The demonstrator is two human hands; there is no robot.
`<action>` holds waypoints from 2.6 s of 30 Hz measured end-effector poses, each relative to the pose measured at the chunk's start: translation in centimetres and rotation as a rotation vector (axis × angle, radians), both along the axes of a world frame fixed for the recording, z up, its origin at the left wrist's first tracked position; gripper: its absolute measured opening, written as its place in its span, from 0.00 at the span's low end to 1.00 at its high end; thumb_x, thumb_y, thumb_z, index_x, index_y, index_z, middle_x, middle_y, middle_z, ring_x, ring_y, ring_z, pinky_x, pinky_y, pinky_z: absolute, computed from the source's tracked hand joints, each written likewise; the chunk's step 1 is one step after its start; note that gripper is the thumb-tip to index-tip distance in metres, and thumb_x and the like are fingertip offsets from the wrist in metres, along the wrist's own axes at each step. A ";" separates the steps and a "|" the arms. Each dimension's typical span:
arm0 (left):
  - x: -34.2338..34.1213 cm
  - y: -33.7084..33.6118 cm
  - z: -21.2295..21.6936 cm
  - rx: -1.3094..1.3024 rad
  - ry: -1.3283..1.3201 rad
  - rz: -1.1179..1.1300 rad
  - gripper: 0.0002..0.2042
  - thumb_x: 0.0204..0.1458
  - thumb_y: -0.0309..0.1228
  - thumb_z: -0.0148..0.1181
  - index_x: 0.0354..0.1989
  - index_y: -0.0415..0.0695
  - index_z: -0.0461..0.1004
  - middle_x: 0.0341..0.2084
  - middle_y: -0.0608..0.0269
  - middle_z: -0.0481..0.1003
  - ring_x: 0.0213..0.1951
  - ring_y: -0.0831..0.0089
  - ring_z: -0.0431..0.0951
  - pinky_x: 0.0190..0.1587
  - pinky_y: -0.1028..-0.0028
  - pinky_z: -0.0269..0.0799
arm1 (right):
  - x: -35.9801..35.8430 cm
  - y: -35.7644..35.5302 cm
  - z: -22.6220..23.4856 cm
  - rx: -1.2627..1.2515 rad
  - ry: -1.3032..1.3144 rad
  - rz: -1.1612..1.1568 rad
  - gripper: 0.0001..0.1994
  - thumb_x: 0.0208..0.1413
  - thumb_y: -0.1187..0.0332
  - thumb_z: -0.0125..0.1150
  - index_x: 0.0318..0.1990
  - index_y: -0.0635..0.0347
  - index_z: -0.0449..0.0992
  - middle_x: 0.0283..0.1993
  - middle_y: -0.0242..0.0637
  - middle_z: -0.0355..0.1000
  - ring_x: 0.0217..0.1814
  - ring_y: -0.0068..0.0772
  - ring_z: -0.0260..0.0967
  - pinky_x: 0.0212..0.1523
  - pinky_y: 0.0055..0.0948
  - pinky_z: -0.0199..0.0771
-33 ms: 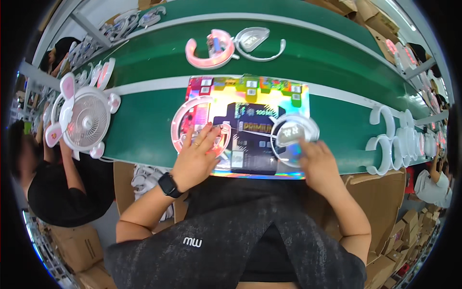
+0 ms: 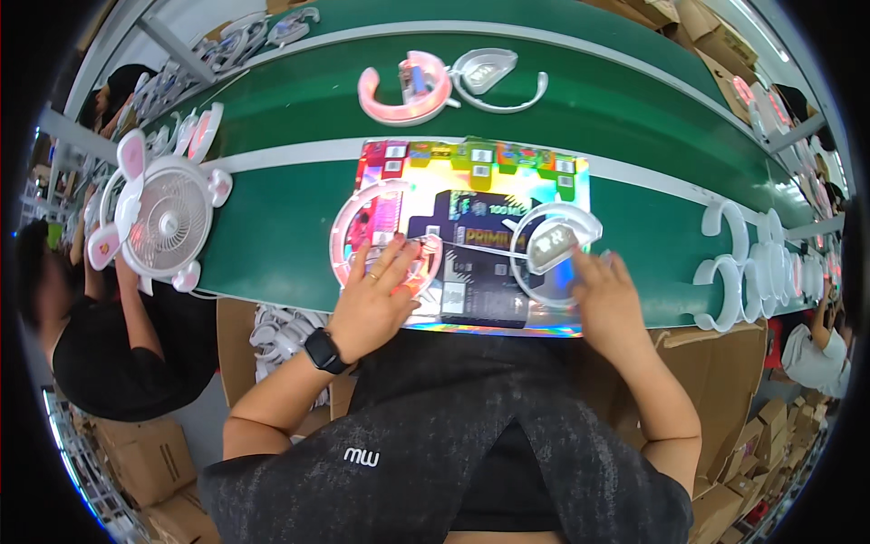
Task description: Assembling LED light strips and internal wiring into plastic headband frames at a factory workstation.
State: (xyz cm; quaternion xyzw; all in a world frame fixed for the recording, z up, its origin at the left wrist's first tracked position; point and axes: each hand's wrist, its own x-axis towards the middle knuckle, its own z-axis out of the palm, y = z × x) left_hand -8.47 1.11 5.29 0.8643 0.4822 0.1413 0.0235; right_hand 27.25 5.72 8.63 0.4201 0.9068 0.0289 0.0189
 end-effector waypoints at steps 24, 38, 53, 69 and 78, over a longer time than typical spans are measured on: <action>1.3 2.1 -1.0 -0.144 -0.491 -0.020 0.09 0.45 0.25 0.65 0.37 0.46 0.80 0.47 0.60 0.80 0.50 0.60 0.79 0.60 0.56 0.69 | -14.9 -1.7 -6.1 -0.415 1.164 -0.314 0.06 0.48 0.76 0.66 0.35 0.61 0.79 0.36 0.40 0.76 0.35 0.42 0.76 0.34 0.34 0.74; 1.2 2.9 1.4 -0.452 -0.300 0.041 0.10 0.52 0.28 0.60 0.43 0.45 0.78 0.39 0.58 0.81 0.34 0.58 0.81 0.43 0.66 0.76 | -15.1 -1.6 -5.7 -0.274 1.045 -0.142 0.06 0.46 0.76 0.68 0.32 0.61 0.79 0.36 0.37 0.76 0.34 0.40 0.76 0.33 0.31 0.76; 0.5 3.3 1.0 -0.673 -0.470 0.155 0.13 0.49 0.21 0.63 0.44 0.41 0.81 0.31 0.58 0.83 0.28 0.74 0.82 0.34 0.76 0.77 | -16.2 -1.4 -5.0 -0.107 0.780 -0.043 0.05 0.44 0.71 0.64 0.30 0.59 0.77 0.36 0.32 0.72 0.34 0.36 0.72 0.35 0.34 0.75; -0.2 3.9 -0.7 -0.841 -0.811 0.116 0.10 0.50 0.19 0.63 0.42 0.41 0.78 0.34 0.60 0.78 0.34 0.71 0.79 0.36 0.72 0.74 | -15.9 -1.3 -4.8 -0.075 0.767 0.025 0.06 0.43 0.73 0.66 0.31 0.59 0.77 0.41 0.35 0.75 0.32 0.37 0.72 0.30 0.34 0.74; 0.1 4.0 -0.1 -0.856 -0.674 0.095 0.14 0.45 0.13 0.56 0.41 0.38 0.74 0.41 0.60 0.76 0.46 0.68 0.76 0.47 0.72 0.74 | -16.0 -1.4 -5.2 -0.089 0.843 -0.025 0.05 0.42 0.73 0.67 0.30 0.59 0.79 0.38 0.34 0.74 0.31 0.37 0.72 0.30 0.34 0.73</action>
